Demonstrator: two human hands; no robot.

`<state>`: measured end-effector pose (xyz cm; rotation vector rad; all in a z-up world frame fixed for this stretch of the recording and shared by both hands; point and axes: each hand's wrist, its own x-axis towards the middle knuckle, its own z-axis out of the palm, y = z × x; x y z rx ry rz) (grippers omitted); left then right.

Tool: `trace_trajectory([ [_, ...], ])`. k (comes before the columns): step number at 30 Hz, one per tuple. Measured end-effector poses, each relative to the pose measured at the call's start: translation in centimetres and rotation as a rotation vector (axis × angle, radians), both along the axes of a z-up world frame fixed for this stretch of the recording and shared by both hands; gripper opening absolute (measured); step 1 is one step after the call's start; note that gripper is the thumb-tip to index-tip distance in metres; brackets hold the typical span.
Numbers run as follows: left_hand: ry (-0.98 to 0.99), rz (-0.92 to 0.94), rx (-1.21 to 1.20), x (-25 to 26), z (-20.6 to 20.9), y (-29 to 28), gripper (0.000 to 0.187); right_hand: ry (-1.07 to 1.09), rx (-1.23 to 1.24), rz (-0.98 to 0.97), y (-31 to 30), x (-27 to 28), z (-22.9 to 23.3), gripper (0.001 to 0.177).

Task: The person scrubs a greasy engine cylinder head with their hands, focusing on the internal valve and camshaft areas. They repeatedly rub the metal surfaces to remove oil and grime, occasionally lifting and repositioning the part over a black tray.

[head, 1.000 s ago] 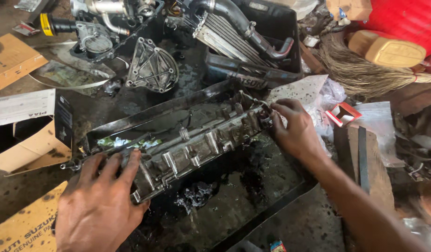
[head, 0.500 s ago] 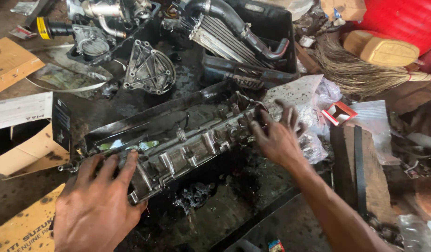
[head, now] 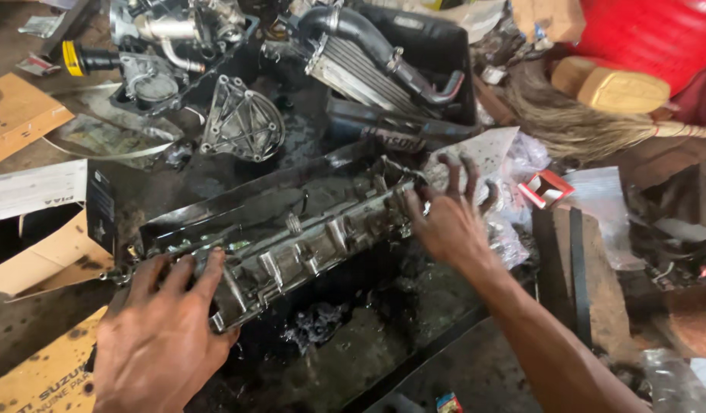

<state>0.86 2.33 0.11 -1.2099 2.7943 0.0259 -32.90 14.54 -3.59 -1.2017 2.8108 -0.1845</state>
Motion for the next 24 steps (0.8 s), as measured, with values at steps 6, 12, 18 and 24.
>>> trace_trajectory([
  [6,0.122,-0.026,-0.111,0.8,-1.0,0.1,0.1,0.009,-0.358,0.154,0.0,-0.4,-1.9,0.059],
  [12,0.2,0.003,-0.129,0.4,-1.1,0.7,0.099,0.275,-0.005,0.137,-0.3,-0.2,-0.7,0.063],
  [18,0.161,-0.037,-0.121,0.7,-1.0,1.0,0.103,0.109,-0.5,0.317,-0.4,0.5,-1.4,0.062],
  [24,0.007,-0.026,-0.118,0.2,-0.9,0.5,0.106,0.076,-0.383,0.287,1.6,1.0,-3.1,0.06],
])
